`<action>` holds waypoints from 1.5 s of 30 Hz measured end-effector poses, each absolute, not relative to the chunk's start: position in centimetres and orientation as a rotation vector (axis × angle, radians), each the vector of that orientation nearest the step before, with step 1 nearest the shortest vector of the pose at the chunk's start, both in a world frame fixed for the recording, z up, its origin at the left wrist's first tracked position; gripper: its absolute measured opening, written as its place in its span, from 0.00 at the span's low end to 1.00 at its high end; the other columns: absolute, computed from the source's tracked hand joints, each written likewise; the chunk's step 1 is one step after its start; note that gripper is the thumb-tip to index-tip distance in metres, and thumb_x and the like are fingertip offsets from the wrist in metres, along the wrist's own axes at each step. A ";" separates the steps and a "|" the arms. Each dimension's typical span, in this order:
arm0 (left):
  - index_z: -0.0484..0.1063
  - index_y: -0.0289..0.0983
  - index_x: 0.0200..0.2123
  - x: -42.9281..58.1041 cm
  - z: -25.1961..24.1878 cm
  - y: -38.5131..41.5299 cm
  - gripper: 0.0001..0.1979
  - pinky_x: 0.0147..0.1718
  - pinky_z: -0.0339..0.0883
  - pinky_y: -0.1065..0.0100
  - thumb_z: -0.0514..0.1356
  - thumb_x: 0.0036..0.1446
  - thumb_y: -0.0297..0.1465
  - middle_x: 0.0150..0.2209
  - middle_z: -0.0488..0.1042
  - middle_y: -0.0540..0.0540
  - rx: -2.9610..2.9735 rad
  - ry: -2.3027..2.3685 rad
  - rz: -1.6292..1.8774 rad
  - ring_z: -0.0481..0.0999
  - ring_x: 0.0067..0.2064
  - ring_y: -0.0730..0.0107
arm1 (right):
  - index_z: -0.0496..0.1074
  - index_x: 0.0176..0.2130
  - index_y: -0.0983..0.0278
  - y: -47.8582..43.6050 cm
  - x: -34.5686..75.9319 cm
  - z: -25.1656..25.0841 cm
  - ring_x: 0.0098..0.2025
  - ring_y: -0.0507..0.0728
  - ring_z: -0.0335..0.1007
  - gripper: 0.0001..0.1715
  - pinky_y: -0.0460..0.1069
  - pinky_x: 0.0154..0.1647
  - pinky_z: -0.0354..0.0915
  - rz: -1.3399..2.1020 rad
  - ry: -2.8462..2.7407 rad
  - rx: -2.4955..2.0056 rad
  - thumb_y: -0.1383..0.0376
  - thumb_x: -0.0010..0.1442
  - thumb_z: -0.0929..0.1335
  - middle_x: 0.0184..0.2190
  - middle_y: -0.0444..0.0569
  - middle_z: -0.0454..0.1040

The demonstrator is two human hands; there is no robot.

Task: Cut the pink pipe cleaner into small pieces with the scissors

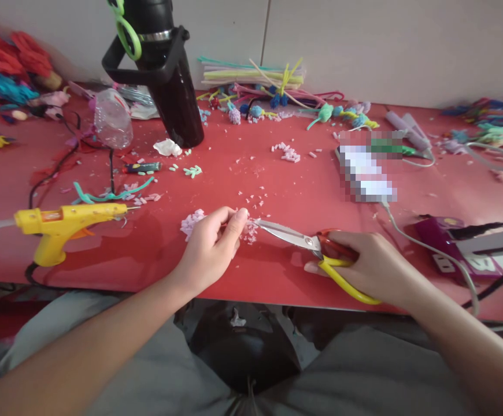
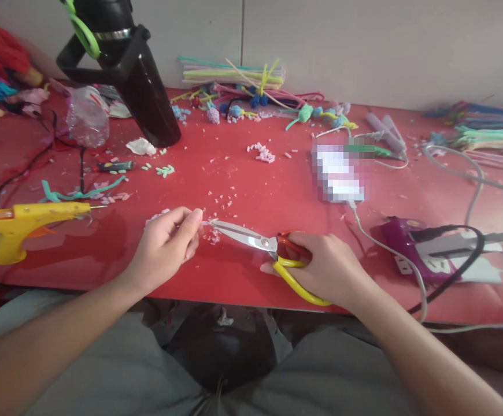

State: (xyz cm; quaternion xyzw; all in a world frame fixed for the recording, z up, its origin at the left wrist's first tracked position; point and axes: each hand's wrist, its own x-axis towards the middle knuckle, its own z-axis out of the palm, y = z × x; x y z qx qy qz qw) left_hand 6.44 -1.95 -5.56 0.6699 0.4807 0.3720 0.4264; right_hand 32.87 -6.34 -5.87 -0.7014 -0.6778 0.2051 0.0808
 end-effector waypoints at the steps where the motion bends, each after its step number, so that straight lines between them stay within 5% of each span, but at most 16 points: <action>1: 0.57 0.38 0.23 6.5 -5.6 -1.9 0.22 0.20 0.57 0.72 0.53 0.69 0.41 0.17 0.60 0.55 1.677 1.200 0.934 0.61 0.19 0.80 | 0.54 0.22 0.59 -6.3 32.8 -5.8 0.23 0.51 0.43 0.34 0.47 0.22 0.50 0.610 -2.028 -2.100 0.37 0.45 0.70 0.20 0.40 0.52; 45: 0.53 0.39 0.24 6.5 -6.1 -1.9 0.22 0.20 0.55 0.70 0.51 0.70 0.42 0.20 0.55 0.54 1.643 1.181 0.920 0.58 0.21 0.77 | 0.53 0.22 0.59 -6.4 32.6 -5.6 0.23 0.51 0.44 0.36 0.47 0.23 0.51 0.622 -2.042 -2.106 0.34 0.44 0.70 0.20 0.40 0.53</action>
